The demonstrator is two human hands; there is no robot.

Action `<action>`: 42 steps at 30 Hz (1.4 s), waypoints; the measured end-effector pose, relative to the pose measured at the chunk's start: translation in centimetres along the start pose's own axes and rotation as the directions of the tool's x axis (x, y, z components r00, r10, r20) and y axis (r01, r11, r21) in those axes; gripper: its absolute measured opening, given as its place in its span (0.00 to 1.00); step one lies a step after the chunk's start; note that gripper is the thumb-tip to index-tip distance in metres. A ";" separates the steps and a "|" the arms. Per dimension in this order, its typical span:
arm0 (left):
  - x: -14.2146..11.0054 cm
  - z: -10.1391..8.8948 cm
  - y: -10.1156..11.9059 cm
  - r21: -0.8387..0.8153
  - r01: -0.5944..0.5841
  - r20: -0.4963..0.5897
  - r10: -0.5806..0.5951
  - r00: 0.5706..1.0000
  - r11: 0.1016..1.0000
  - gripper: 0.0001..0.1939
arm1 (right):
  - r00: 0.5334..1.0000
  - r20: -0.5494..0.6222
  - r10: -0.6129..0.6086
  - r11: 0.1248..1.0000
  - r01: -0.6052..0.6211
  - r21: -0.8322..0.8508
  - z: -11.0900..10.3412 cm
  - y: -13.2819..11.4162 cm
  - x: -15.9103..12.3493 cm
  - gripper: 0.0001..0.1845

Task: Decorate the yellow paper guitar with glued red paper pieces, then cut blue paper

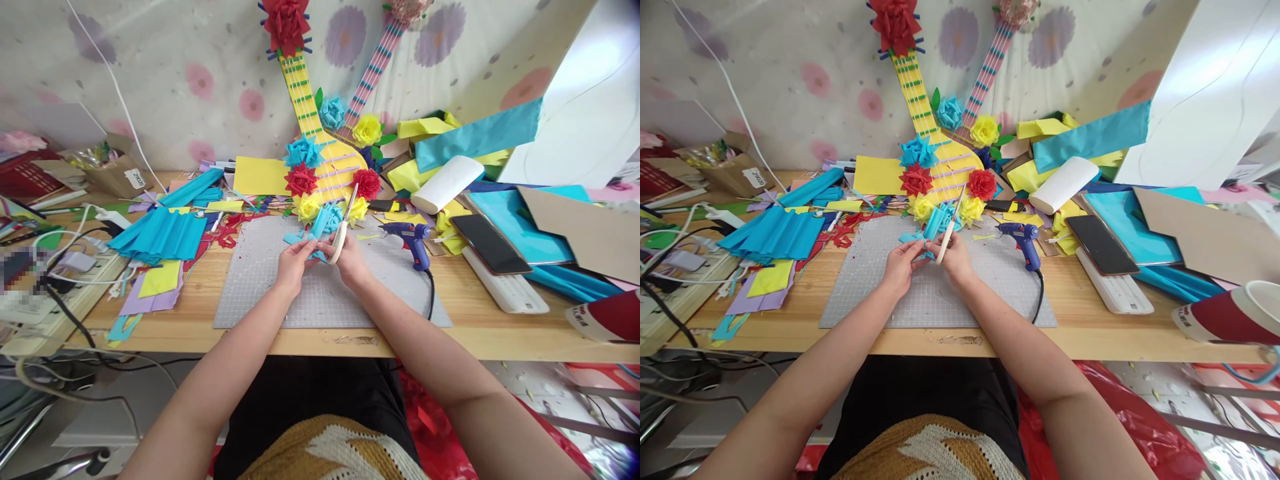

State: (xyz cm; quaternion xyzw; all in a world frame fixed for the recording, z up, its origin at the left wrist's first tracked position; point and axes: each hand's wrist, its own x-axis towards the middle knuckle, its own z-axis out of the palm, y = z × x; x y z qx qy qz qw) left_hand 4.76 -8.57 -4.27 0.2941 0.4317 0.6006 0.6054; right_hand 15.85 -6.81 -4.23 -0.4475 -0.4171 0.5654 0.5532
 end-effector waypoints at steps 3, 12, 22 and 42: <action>0.0 0.0 -0.1 -0.009 -0.002 -0.014 0.002 1.000 1.000 0.17 | 1.000 0.029 0.000 1.000 -0.001 0.004 0.1 0.1 0.0 0.29; 0.1 -0.8 1.1 0.103 -0.048 0.022 0.046 0.999 0.994 0.16 | 0.975 0.215 -0.054 0.930 0.127 -0.345 -2.6 -1.6 0.8 0.30; 0.9 -3.7 2.8 0.350 -0.148 0.276 0.049 0.960 0.925 0.15 | 0.811 0.552 0.194 0.329 0.476 -0.816 -6.2 -5.6 0.3 0.25; 0.8 -3.6 3.2 0.389 -0.171 0.297 0.052 0.953 0.905 0.11 | 0.771 0.577 0.268 0.358 0.477 -0.803 -5.6 -5.3 0.1 0.26</action>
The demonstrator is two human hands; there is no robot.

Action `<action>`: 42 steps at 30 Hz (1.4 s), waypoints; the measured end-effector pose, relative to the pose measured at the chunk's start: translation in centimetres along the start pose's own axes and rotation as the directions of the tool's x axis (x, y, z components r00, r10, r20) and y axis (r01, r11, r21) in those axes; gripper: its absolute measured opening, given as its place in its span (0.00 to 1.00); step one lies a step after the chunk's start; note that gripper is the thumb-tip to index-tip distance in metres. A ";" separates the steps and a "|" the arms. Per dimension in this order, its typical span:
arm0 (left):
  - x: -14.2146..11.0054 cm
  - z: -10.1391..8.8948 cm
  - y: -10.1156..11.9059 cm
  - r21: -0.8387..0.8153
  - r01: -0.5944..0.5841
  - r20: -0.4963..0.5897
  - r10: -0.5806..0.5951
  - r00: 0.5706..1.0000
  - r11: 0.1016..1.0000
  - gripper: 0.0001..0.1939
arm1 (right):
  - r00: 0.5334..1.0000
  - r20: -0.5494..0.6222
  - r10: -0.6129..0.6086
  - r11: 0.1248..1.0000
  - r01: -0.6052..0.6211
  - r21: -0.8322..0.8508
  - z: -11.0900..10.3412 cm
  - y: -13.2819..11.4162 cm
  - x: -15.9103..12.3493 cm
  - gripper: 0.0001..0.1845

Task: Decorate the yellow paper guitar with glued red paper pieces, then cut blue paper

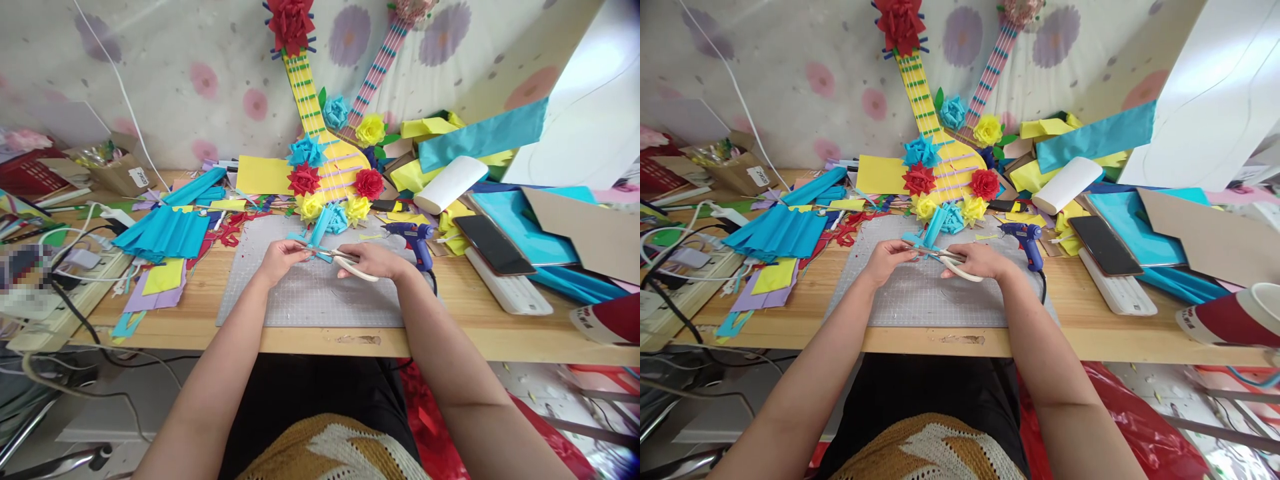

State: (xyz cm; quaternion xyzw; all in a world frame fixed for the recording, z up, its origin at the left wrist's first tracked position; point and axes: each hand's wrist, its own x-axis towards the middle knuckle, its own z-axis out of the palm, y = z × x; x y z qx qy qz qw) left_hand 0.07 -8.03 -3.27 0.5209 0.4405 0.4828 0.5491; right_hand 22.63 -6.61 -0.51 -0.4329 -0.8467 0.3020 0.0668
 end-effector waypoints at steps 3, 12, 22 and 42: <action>-0.1 0.1 0.1 0.004 0.025 -0.006 -0.025 1.000 1.000 0.12 | 1.000 0.003 0.004 1.000 -0.004 0.018 0.1 0.0 0.0 0.26; -0.1 0.0 0.1 -0.024 0.057 -0.006 -0.057 0.998 0.998 0.13 | 0.999 -0.032 0.019 0.994 -0.015 0.109 0.3 0.4 0.3 0.25; 0.2 0.4 -0.6 -0.028 0.121 0.089 -0.118 0.989 0.992 0.15 | 0.965 -0.247 0.082 0.745 0.105 0.658 2.2 -1.5 1.6 0.24; 0.1 2.7 -0.9 -0.226 0.192 -0.092 -0.218 0.972 0.955 0.17 | 0.780 -0.486 0.394 0.446 0.300 0.843 5.5 -2.3 4.5 0.23</action>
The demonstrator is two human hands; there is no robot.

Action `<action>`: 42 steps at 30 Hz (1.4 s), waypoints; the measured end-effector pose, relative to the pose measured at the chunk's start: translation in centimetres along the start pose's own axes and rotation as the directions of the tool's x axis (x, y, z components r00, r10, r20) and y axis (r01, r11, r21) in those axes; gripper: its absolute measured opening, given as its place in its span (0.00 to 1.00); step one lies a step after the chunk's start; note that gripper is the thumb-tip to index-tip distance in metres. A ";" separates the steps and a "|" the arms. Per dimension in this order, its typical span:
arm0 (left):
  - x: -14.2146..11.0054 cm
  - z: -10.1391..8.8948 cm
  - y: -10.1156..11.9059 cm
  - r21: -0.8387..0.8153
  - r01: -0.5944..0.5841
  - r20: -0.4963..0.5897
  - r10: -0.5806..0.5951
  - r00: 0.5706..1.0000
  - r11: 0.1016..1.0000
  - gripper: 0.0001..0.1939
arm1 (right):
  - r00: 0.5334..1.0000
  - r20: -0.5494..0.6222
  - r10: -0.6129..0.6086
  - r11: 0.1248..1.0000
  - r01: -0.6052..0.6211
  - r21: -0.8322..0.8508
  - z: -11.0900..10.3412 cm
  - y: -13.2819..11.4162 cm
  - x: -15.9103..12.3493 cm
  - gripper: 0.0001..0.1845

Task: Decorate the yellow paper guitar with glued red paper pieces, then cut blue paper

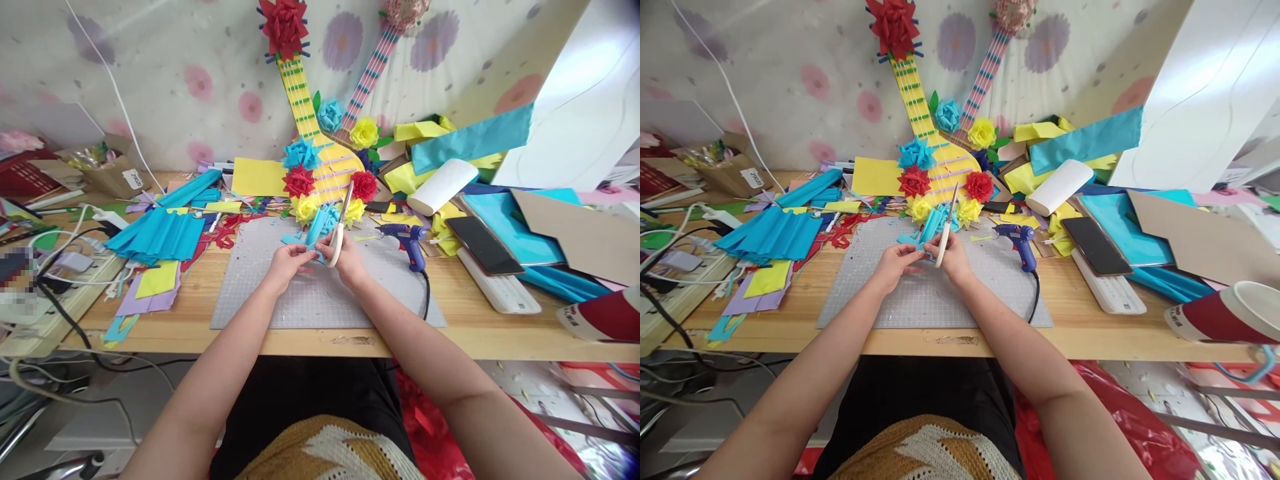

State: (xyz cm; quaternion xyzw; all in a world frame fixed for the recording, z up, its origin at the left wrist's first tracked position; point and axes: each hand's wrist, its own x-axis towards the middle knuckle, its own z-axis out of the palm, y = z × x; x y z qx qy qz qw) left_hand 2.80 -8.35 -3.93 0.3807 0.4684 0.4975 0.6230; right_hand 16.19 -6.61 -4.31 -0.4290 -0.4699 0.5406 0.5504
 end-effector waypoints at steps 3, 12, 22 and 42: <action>0.1 0.5 -0.1 -0.077 -0.001 -0.053 -0.003 0.999 0.997 0.14 | 0.999 -0.036 -0.012 0.997 0.015 0.076 0.4 0.4 0.0 0.23; 0.4 0.7 -0.2 -0.123 0.010 -0.108 -0.023 0.994 0.992 0.12 | 0.999 -0.054 0.000 0.999 0.003 0.054 1.0 0.2 -0.2 0.26; 0.4 -2.7 1.6 0.089 -0.029 -0.024 0.031 0.999 0.996 0.19 | 0.799 0.553 0.237 0.621 0.313 -0.718 -5.9 -3.8 0.9 0.25; 0.3 -2.7 1.5 0.083 -0.145 0.076 0.139 0.987 0.986 0.17 | 0.805 0.545 0.233 0.398 0.433 -0.809 -5.1 -4.9 0.0 0.25</action>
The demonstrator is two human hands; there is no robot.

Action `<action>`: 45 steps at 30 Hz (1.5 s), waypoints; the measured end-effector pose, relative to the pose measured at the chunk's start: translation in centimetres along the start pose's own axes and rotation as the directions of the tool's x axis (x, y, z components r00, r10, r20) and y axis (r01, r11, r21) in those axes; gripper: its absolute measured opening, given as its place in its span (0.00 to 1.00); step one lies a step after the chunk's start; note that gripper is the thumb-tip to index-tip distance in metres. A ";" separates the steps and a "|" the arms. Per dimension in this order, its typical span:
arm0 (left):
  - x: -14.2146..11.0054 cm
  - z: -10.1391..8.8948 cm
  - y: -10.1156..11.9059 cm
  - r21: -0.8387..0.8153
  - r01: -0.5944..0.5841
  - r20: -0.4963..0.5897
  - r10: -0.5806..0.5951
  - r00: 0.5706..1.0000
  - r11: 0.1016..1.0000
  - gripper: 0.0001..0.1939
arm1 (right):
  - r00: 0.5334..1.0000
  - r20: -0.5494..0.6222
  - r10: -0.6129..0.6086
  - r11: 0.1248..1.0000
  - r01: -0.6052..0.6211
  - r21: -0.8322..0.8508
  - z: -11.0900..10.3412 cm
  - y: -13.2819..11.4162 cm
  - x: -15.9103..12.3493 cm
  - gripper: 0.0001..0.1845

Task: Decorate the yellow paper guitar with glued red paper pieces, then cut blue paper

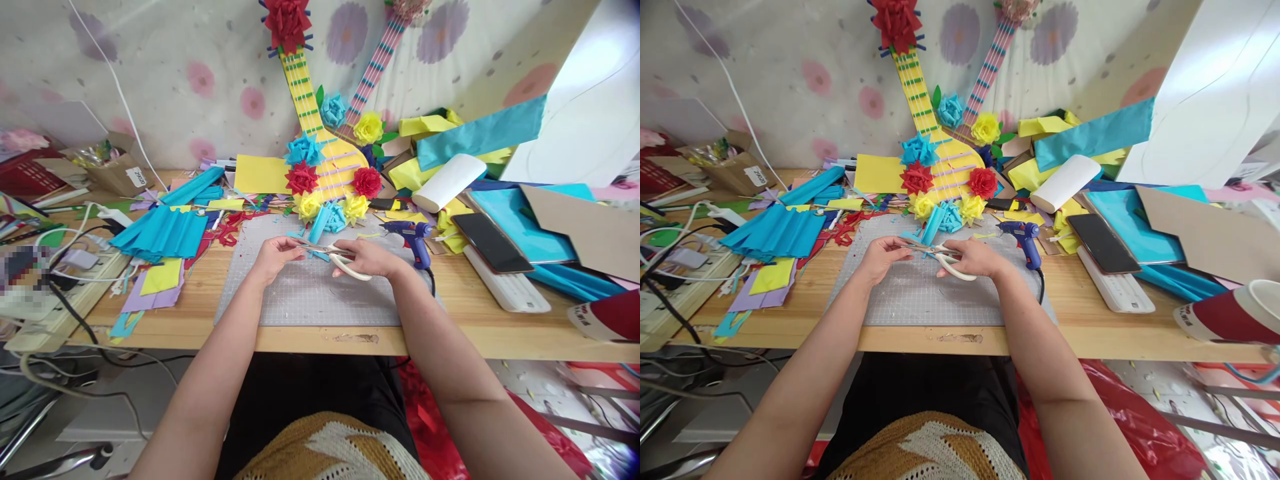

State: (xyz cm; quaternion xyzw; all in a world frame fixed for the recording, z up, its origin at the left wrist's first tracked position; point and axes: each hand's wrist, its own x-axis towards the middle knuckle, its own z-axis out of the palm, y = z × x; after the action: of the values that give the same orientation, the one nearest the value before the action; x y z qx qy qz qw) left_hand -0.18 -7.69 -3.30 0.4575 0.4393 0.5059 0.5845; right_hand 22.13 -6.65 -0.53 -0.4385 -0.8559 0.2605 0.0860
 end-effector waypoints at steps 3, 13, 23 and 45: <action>0.0 0.1 0.0 0.004 0.006 -0.007 -0.006 1.000 1.000 0.17 | 1.000 -0.024 0.009 1.000 -0.009 -0.015 0.1 0.0 0.0 0.25; 0.1 -0.2 -0.3 0.023 0.000 0.014 0.000 1.000 1.000 0.17 | 1.000 -0.020 0.005 1.000 -0.005 -0.007 0.2 0.4 0.0 0.24; -0.1 -0.2 0.1 0.029 0.025 0.024 -0.026 0.999 0.999 0.18 | 0.999 -0.016 0.035 0.999 -0.036 -0.027 -0.1 0.2 -0.1 0.25; 0.0 -0.4 -0.2 0.098 0.107 -0.018 -0.106 0.994 0.989 0.16 | 0.981 -0.171 0.093 0.988 -0.113 -0.109 -0.3 1.2 -0.1 0.21</action>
State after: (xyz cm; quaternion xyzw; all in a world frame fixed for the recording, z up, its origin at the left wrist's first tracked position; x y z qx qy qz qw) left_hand -0.54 -7.67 -3.55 0.4584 0.4915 0.4546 0.5845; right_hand 23.15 -6.10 -0.90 -0.5067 -0.8358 0.1761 0.1171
